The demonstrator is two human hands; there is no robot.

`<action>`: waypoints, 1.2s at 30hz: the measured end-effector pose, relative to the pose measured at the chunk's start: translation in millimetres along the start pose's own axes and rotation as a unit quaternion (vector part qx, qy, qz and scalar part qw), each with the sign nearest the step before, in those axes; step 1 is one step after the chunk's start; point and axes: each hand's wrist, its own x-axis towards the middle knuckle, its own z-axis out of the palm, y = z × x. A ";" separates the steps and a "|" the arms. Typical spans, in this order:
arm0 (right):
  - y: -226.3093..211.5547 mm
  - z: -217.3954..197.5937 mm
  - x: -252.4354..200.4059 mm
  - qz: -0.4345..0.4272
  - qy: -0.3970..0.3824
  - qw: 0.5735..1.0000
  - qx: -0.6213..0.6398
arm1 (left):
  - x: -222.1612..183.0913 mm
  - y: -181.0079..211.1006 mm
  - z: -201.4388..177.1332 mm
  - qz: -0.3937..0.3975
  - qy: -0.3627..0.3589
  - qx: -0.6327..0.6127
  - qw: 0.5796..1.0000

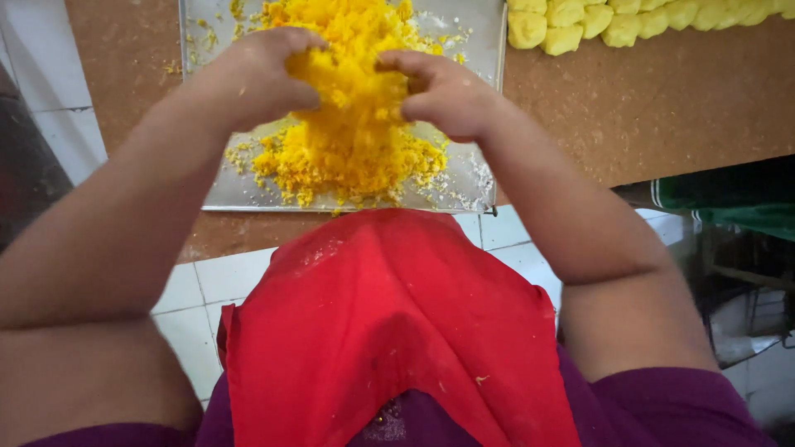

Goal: Mixing shredded coconut with yellow coloring by hand on a metal tray to prepare filling.

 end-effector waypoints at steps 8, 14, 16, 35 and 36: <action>62.7 19.6 -39.6 0.265 0.020 0.958 0.107 | -1.7 -65.0 28.7 -0.121 0.003 0.061 0.991; 97.3 76.4 19.6 0.141 0.076 0.877 0.452 | 41.9 -81.5 97.7 -0.055 0.037 -0.231 0.971; 53.7 75.7 27.8 0.128 0.036 0.884 0.448 | 52.4 -52.7 100.1 -0.111 -0.001 -0.368 0.923; 75.0 90.2 -17.4 0.015 0.021 0.979 -0.201 | -3.8 -86.4 103.0 -0.037 0.033 0.058 0.997; 76.0 101.8 -4.1 0.021 0.053 0.981 -0.185 | 14.3 -91.2 118.3 0.016 0.068 0.036 0.997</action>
